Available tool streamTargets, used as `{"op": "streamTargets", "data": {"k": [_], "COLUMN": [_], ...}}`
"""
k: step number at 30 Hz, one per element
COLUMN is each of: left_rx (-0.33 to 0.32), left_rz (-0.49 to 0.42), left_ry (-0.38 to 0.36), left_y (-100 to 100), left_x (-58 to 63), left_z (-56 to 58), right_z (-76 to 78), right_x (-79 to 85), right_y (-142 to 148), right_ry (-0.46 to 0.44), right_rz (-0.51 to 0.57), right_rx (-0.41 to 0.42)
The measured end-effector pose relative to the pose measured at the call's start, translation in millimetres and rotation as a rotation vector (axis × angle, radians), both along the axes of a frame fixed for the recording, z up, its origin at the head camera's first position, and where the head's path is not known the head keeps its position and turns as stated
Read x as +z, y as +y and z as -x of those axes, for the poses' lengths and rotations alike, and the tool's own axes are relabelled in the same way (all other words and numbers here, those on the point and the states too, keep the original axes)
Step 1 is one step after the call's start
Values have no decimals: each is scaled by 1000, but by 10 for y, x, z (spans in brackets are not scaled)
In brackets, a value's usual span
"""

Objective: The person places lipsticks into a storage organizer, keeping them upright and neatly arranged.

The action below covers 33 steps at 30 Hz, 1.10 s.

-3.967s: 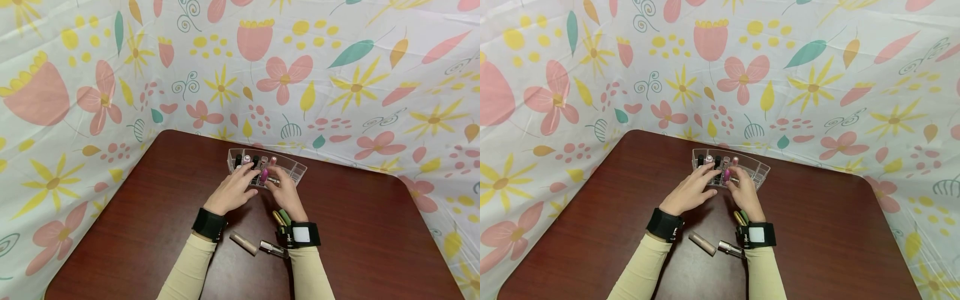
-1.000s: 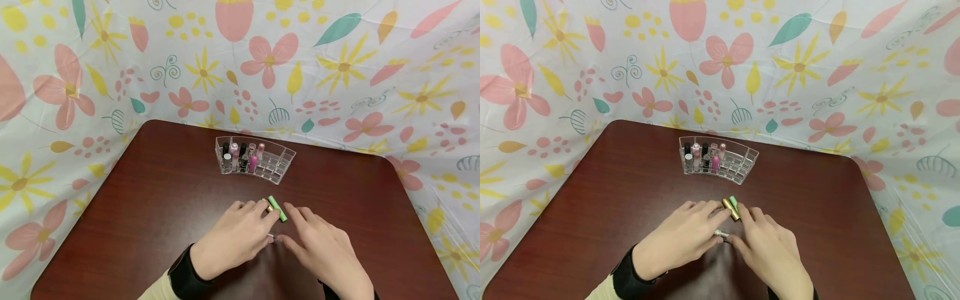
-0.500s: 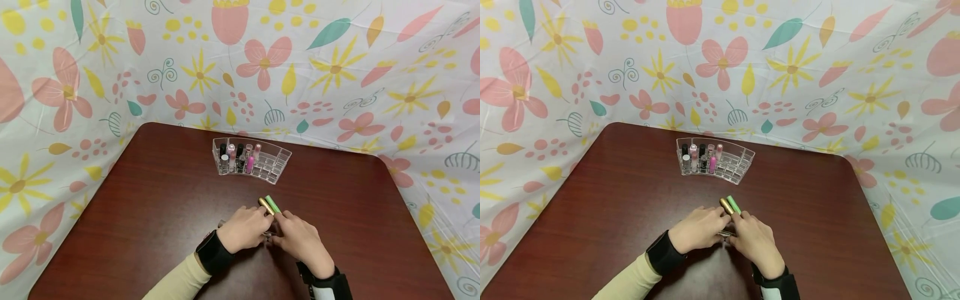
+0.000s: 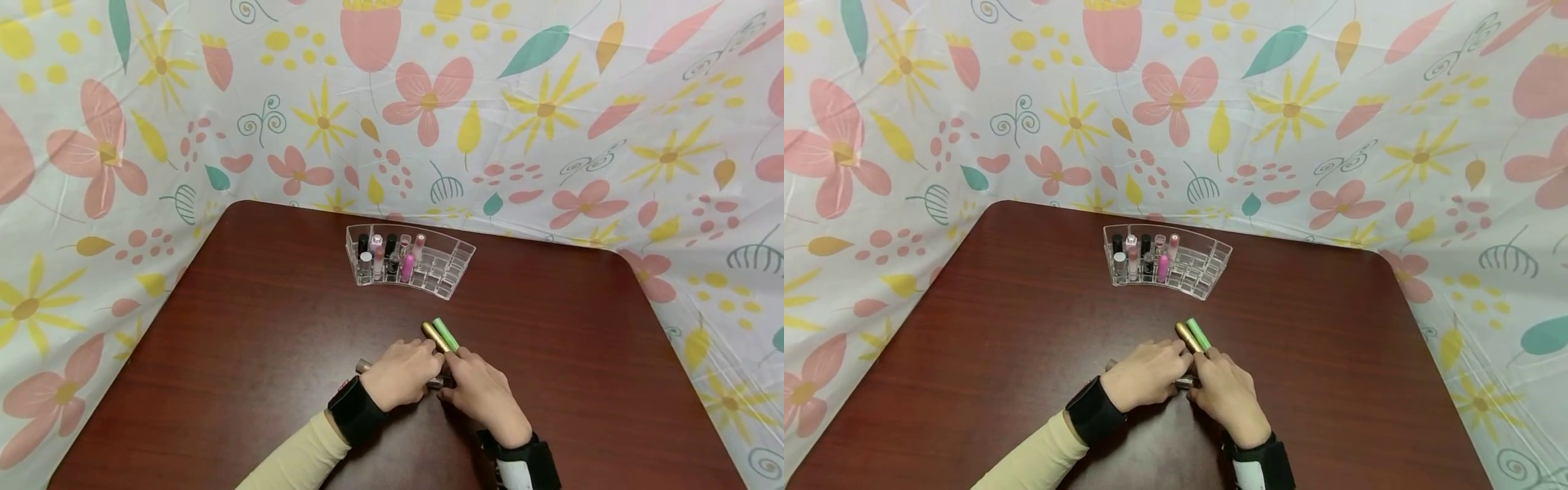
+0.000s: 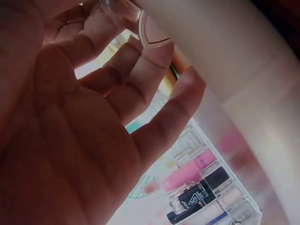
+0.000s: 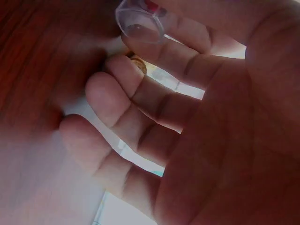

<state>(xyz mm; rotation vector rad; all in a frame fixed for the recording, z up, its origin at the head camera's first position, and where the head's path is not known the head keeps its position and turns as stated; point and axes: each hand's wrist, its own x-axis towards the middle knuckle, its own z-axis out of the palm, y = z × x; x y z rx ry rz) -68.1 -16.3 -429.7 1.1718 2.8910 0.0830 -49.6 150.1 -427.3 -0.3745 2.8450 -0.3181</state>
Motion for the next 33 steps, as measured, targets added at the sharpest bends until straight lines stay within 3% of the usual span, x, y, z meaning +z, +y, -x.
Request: {"op": "streamTargets", "data": {"k": [4,7,12,17,21,25,30,33], "left_rx": [-2,0,13,2,-14,-24,-26,-42], "left_rz": [-23,-47,-122,-211,-342,-480,-622,-679], "left_ry": [1,41,135,276,386,438,468,486], "left_y": [-20,-57,-183,-372,-521,-639,-730,-766], "left_x": [-5,51,289,628,902,1127,1314,1374], "left_z": [29,54,91,100,73,8,-75,-92], "right_z": [21,42,109,134,115,85,83,80], "right_x": [35,148,512,902,1159,1320,1412,1446], "right_y": [-6,-10,-26,-43,-33,3,-19,-42], "right_ry": [4,24,121,245,326,405,484,545], "right_rz": [0,-3,19,108,227,398,630,715], "right_rx": [7,23,57,102,119,182,274,305]}}
